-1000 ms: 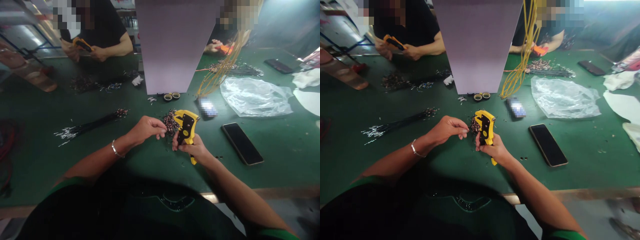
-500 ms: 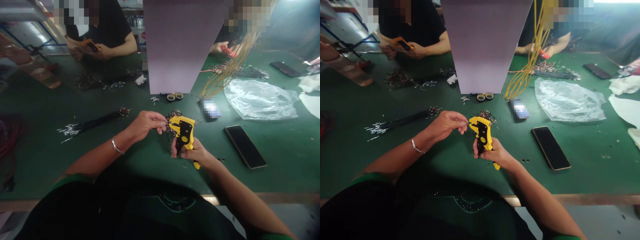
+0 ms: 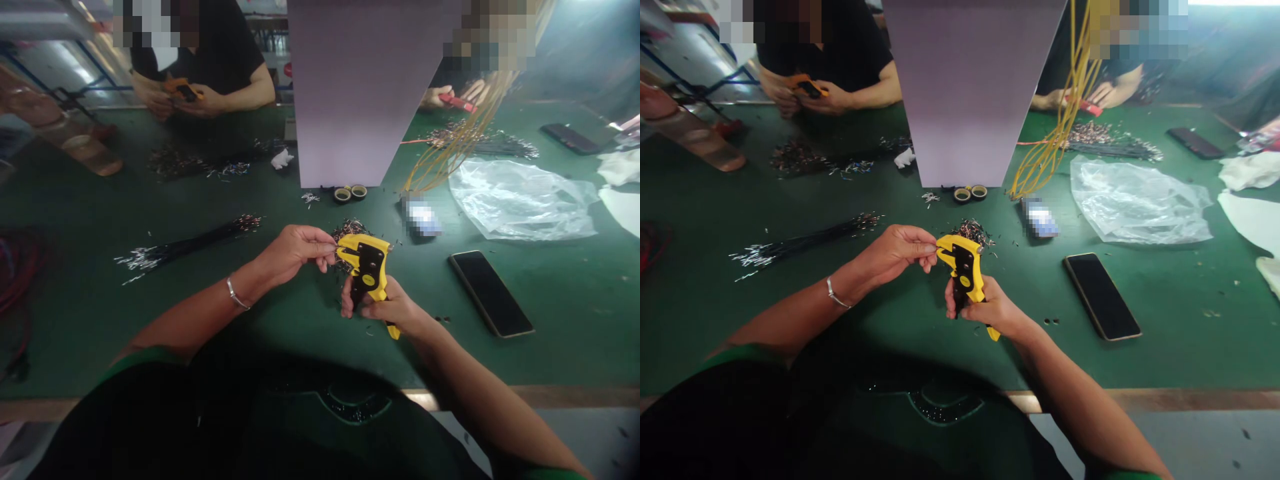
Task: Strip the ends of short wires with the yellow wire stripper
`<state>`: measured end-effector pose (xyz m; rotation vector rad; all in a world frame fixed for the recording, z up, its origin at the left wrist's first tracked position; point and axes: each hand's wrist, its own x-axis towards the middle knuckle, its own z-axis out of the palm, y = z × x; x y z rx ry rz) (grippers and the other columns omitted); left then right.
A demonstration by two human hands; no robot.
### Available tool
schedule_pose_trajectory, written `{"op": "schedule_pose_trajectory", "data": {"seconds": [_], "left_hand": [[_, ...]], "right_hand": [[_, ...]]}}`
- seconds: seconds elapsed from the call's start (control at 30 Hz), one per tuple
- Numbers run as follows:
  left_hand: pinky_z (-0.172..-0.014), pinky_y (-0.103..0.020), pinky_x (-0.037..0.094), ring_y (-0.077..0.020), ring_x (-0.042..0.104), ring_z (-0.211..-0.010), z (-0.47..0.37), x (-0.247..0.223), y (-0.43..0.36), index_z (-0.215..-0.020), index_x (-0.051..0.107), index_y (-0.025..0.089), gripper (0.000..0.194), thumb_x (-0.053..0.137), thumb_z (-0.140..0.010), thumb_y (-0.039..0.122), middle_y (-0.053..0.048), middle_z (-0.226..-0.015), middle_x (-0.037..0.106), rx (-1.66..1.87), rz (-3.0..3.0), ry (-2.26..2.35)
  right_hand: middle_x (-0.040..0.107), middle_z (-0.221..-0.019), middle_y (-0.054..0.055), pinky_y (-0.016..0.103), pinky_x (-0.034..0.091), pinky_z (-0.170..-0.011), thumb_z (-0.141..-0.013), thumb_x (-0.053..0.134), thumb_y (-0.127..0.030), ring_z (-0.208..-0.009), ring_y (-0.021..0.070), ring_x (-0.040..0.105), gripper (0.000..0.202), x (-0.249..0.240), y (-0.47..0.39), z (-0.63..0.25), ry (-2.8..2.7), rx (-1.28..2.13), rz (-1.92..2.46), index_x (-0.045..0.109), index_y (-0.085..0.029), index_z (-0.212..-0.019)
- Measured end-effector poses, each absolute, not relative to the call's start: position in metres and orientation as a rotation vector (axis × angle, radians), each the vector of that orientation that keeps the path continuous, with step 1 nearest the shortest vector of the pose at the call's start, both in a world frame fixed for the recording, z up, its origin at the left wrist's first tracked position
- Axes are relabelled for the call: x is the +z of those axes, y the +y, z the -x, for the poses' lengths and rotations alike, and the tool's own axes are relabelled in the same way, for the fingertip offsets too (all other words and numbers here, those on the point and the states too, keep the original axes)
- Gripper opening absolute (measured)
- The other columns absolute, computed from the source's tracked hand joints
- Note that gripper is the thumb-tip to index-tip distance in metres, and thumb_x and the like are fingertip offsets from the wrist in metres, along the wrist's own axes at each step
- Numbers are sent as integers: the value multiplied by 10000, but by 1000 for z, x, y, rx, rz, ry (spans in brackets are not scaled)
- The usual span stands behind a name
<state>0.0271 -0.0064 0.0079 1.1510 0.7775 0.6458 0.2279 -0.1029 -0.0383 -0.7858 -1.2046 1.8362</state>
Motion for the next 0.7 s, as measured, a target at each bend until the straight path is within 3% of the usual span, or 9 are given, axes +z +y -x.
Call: {"op": "schedule_pose_trajectory", "data": {"seconds": [0.7], "left_hand": [[-518,-253,528,-103,616,-474,-24,8,-2,-707,717,124,140,790,-607,188,-20,-568,689,658,-1260,812]], "right_hand": [[656,-675,14,352,508,-668,-655,652,-122,-628,176,613,209,-38,-107,-226,-1211,1795,871,641,-157,-861]]}}
